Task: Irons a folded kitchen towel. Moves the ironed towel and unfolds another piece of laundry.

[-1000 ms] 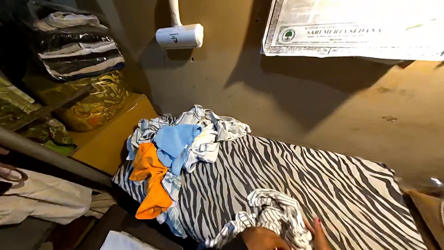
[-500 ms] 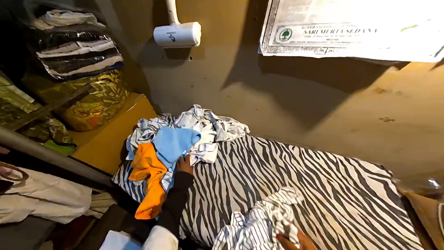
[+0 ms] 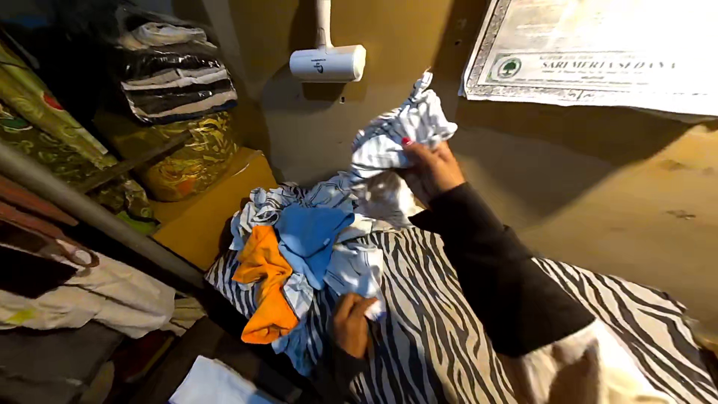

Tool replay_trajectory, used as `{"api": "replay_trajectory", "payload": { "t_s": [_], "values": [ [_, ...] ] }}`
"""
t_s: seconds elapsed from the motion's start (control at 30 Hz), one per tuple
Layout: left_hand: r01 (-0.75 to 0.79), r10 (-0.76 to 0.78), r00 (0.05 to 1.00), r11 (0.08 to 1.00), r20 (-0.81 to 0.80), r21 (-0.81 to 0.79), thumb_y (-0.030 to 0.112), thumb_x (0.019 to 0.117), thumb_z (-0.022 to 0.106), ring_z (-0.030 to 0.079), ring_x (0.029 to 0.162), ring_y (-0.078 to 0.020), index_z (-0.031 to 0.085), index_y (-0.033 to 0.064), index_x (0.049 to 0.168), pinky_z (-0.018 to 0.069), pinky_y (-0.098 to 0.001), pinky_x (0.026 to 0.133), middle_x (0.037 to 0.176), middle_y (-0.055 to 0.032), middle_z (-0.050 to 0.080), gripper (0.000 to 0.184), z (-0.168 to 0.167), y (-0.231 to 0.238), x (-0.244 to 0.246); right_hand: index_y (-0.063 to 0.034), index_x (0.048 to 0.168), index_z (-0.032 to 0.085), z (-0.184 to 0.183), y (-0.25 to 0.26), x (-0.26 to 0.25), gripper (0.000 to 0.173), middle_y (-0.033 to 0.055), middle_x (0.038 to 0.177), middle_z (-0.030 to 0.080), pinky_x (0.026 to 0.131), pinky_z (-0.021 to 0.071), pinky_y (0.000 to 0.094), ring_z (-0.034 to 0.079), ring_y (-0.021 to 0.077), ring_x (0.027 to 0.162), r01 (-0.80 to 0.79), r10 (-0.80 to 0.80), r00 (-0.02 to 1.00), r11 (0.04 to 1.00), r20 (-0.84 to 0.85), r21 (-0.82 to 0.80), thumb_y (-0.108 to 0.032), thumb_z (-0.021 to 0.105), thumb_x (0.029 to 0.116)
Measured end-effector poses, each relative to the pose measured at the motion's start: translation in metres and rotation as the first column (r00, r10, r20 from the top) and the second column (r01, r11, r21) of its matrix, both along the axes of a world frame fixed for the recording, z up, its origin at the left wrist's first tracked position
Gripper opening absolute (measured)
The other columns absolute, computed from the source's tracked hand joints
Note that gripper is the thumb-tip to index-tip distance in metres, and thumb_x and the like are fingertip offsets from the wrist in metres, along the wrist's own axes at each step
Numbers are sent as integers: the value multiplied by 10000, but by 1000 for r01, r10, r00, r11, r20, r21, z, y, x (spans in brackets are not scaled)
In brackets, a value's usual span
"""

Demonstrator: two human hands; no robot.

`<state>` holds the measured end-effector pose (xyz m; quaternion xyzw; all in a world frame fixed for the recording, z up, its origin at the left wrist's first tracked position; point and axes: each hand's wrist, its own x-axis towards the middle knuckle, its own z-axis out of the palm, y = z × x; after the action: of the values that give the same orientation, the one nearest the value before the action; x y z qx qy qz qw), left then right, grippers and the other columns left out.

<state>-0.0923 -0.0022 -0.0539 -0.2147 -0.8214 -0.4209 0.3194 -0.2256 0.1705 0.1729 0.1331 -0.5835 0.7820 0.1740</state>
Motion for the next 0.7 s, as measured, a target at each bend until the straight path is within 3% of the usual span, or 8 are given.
{"api": "replay_trajectory", "payload": {
  "t_s": [0.07,0.2,0.27,0.37,0.43,0.53,0.6,0.7],
  "values": [
    [150,-149,989,987,-10,66,-28,834,586,704,831,-193,793,33,916,591,-276,807,868,-125,720,232,-5,17,33,-147,1641,74,-31,6,2,873,148,1459,515,898,606,395,670,215,1132,-51,31,997,948,67,315,-100,633,972],
    [649,-650,729,756,216,86,-70,893,631,720,973,-285,764,3,1098,588,-376,919,1016,-180,733,255,-46,44,96,-8,1527,428,-161,50,70,634,244,1405,596,1015,530,485,651,331,1194,-239,-101,920,622,379,746,-223,680,987],
    [734,-696,658,679,286,-35,-72,864,670,728,968,-330,758,35,1158,601,-456,879,1032,-172,743,325,-69,44,109,51,1415,537,-209,76,134,507,234,1258,681,1018,541,460,680,299,1144,-269,-198,857,615,475,741,-223,646,1002],
    [633,-563,769,739,303,-231,96,862,725,703,1054,-313,754,126,1186,569,-510,886,1110,-106,741,327,-80,27,104,77,1244,611,-240,103,240,443,148,1059,702,796,586,346,681,168,910,-31,-387,817,711,428,702,-234,663,933],
    [545,-445,831,772,335,-326,214,819,779,660,1156,-366,734,142,1236,522,-597,921,1231,-124,711,426,-84,9,92,73,1282,559,-252,103,292,542,80,1024,681,748,570,254,649,69,847,50,-451,777,740,439,671,-292,682,901],
    [480,-333,863,776,379,-410,345,810,803,628,1190,-436,699,120,1289,480,-672,940,1295,-185,668,540,-90,-10,70,72,1484,410,-274,73,323,819,178,1139,703,781,614,345,714,162,878,30,-448,704,794,551,608,-260,771,828],
    [461,-329,877,780,350,-423,190,859,727,658,1127,-420,741,102,1197,494,-654,925,1218,-177,698,350,-91,-9,58,53,1387,523,-279,53,317,618,146,1049,736,766,629,365,731,166,834,101,-455,678,836,578,540,-186,750,863],
    [498,-400,852,820,338,-283,2,857,549,728,912,-343,755,21,960,541,-549,831,959,-159,751,231,-56,-2,46,10,1088,664,-247,45,293,193,-28,848,723,668,596,199,679,4,706,225,-405,790,890,460,397,-80,661,918]
  ]
}}
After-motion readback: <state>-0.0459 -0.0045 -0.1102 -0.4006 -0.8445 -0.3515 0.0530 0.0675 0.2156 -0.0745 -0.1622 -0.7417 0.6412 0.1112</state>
